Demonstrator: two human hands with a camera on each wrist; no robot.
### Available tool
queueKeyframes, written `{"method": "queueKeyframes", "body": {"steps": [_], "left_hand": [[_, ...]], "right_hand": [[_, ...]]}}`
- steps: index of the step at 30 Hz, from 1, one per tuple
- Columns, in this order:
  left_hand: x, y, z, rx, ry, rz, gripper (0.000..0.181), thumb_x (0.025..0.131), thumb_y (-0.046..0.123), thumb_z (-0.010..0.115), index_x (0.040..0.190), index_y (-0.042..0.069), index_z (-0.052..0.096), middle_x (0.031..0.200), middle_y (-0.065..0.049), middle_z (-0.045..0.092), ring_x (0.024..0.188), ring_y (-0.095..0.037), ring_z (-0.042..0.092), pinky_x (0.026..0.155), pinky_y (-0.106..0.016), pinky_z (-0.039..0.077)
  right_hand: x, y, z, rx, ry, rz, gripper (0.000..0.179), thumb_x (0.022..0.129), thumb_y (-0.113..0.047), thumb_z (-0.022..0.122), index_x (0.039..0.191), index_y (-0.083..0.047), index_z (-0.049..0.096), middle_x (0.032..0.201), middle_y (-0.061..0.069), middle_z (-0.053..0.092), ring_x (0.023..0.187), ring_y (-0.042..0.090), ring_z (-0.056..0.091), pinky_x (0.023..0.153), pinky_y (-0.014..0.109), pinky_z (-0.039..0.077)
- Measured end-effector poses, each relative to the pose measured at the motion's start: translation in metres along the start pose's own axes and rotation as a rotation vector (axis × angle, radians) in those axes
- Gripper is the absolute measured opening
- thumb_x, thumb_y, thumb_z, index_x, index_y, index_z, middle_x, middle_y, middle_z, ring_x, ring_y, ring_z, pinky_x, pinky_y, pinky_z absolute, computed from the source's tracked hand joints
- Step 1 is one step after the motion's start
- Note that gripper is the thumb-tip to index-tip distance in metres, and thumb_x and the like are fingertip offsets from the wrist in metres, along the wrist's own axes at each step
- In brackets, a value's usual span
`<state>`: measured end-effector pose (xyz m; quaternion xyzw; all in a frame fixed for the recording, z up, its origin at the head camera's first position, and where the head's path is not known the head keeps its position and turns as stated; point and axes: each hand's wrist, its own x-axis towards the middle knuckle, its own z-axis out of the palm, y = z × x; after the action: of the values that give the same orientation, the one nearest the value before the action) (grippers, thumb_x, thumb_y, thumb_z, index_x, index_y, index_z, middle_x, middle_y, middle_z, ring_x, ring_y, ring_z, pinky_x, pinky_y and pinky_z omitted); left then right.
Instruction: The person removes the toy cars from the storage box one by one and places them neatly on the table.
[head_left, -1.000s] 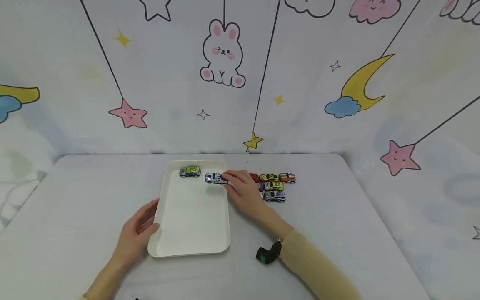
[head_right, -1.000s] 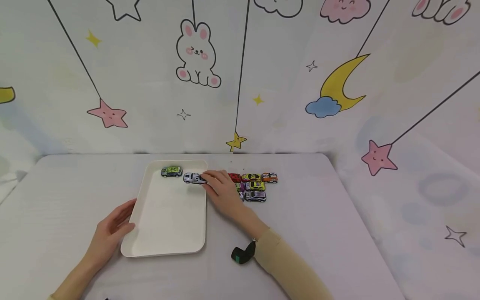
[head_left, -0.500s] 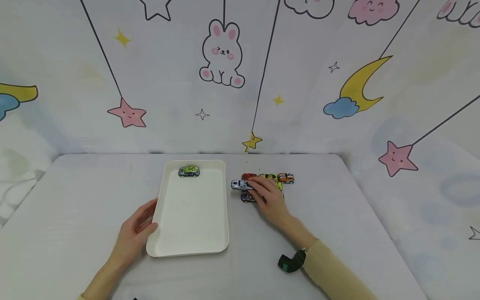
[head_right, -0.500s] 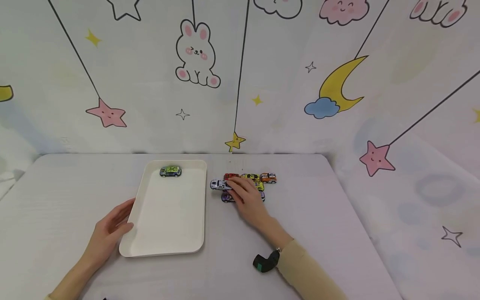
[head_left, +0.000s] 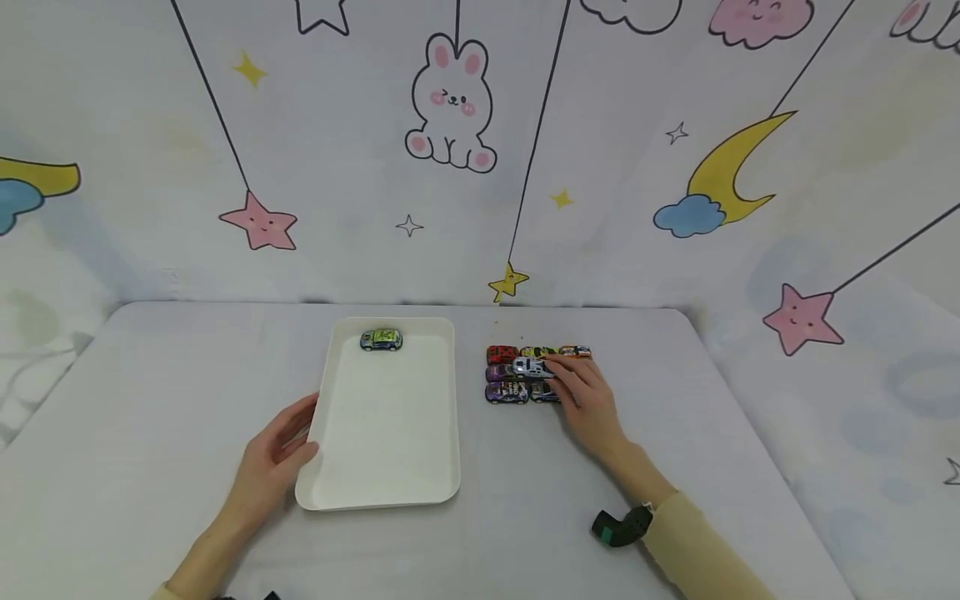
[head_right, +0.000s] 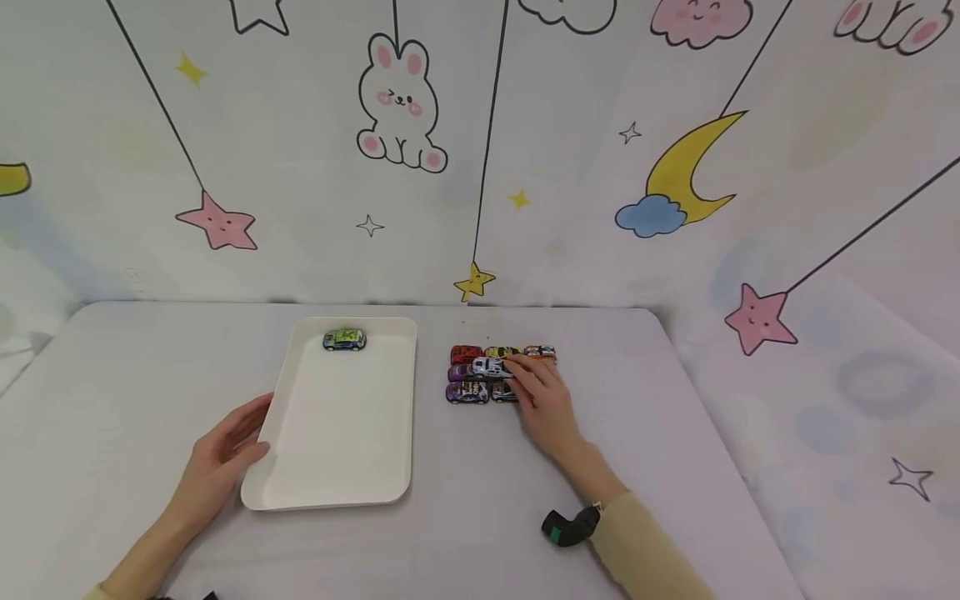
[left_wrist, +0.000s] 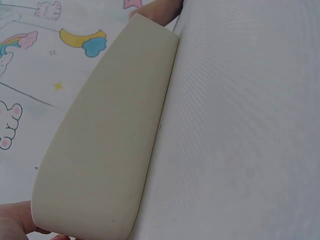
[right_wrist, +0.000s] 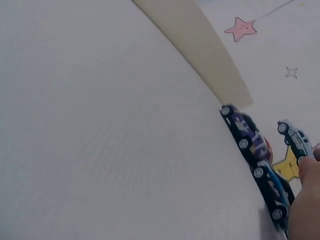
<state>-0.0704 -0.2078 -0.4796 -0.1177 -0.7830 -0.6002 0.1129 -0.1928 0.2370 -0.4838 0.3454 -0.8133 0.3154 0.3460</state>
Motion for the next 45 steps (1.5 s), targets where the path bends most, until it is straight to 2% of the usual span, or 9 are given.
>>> {"method": "queueKeyframes", "body": {"steps": [7,11,18,24,29,34,37,45], "left_hand": [[0.001,0.001,0.001,0.018,-0.003,-0.015,0.056,0.093,-0.009,0.058,0.147,-0.002,0.044,0.147,-0.008,0.052,0.128,0.005,0.051,0.097,-0.008,0.045],[0.001,0.001,0.002,0.014,-0.005,-0.017,0.056,0.093,-0.01,0.058,0.147,-0.002,0.044,0.147,-0.007,0.052,0.128,0.004,0.051,0.098,-0.009,0.045],[0.0,0.002,0.0,0.027,0.002,-0.024,0.056,0.093,-0.01,0.058,0.147,-0.002,0.044,0.146,-0.007,0.052,0.128,0.005,0.051,0.097,-0.007,0.044],[-0.001,0.003,-0.001,0.032,0.001,-0.039,0.057,0.093,-0.01,0.059,0.147,0.0,0.044,0.146,-0.014,0.052,0.127,0.006,0.051,0.097,-0.007,0.044],[0.0,0.003,0.001,0.03,-0.004,-0.031,0.057,0.093,-0.009,0.058,0.147,0.0,0.044,0.147,-0.013,0.051,0.127,0.006,0.051,0.097,-0.007,0.044],[0.001,0.003,0.002,0.026,-0.004,-0.024,0.057,0.093,-0.009,0.058,0.147,0.0,0.044,0.147,-0.011,0.051,0.128,0.006,0.05,0.097,-0.007,0.044],[0.001,0.002,0.002,0.029,-0.003,-0.02,0.057,0.093,-0.009,0.058,0.147,0.0,0.044,0.147,-0.011,0.051,0.128,0.006,0.05,0.097,-0.007,0.044],[0.0,0.002,0.002,0.029,-0.002,-0.021,0.056,0.093,-0.01,0.058,0.147,-0.001,0.044,0.147,-0.011,0.051,0.128,0.006,0.05,0.097,-0.007,0.044]], "right_hand": [[-0.01,0.017,-0.025,-0.039,0.025,0.02,0.042,0.076,0.017,0.075,0.116,0.003,0.072,0.116,0.02,0.07,0.099,0.035,0.063,0.089,0.031,0.048],[-0.014,0.025,-0.037,-0.055,0.038,0.038,0.043,0.076,0.02,0.072,0.115,0.004,0.071,0.115,0.021,0.07,0.097,0.037,0.063,0.088,0.03,0.047],[-0.022,0.032,-0.044,-0.085,0.054,0.199,0.036,0.081,0.016,0.071,0.114,0.003,0.071,0.114,0.018,0.07,0.103,0.034,0.062,0.098,0.012,0.04],[-0.023,0.032,-0.047,-0.086,0.069,0.314,0.032,0.084,0.013,0.069,0.114,0.002,0.07,0.112,0.018,0.07,0.103,0.032,0.062,0.097,0.01,0.039],[-0.024,0.032,-0.049,-0.128,0.046,0.382,0.033,0.082,0.015,0.07,0.112,0.002,0.07,0.108,0.018,0.07,0.1,0.033,0.064,0.092,0.017,0.041],[-0.023,0.03,-0.05,-0.155,-0.016,0.464,0.031,0.084,0.014,0.068,0.113,0.001,0.069,0.106,0.018,0.07,0.1,0.032,0.063,0.088,0.033,0.045],[-0.023,0.03,-0.05,-0.15,-0.052,0.483,0.031,0.085,0.014,0.067,0.113,0.001,0.068,0.107,0.018,0.069,0.1,0.032,0.063,0.087,0.041,0.048],[-0.025,0.034,-0.048,-0.121,-0.114,0.491,0.032,0.085,0.016,0.066,0.113,0.002,0.068,0.112,0.017,0.068,0.104,0.031,0.061,0.089,0.043,0.048]]}}
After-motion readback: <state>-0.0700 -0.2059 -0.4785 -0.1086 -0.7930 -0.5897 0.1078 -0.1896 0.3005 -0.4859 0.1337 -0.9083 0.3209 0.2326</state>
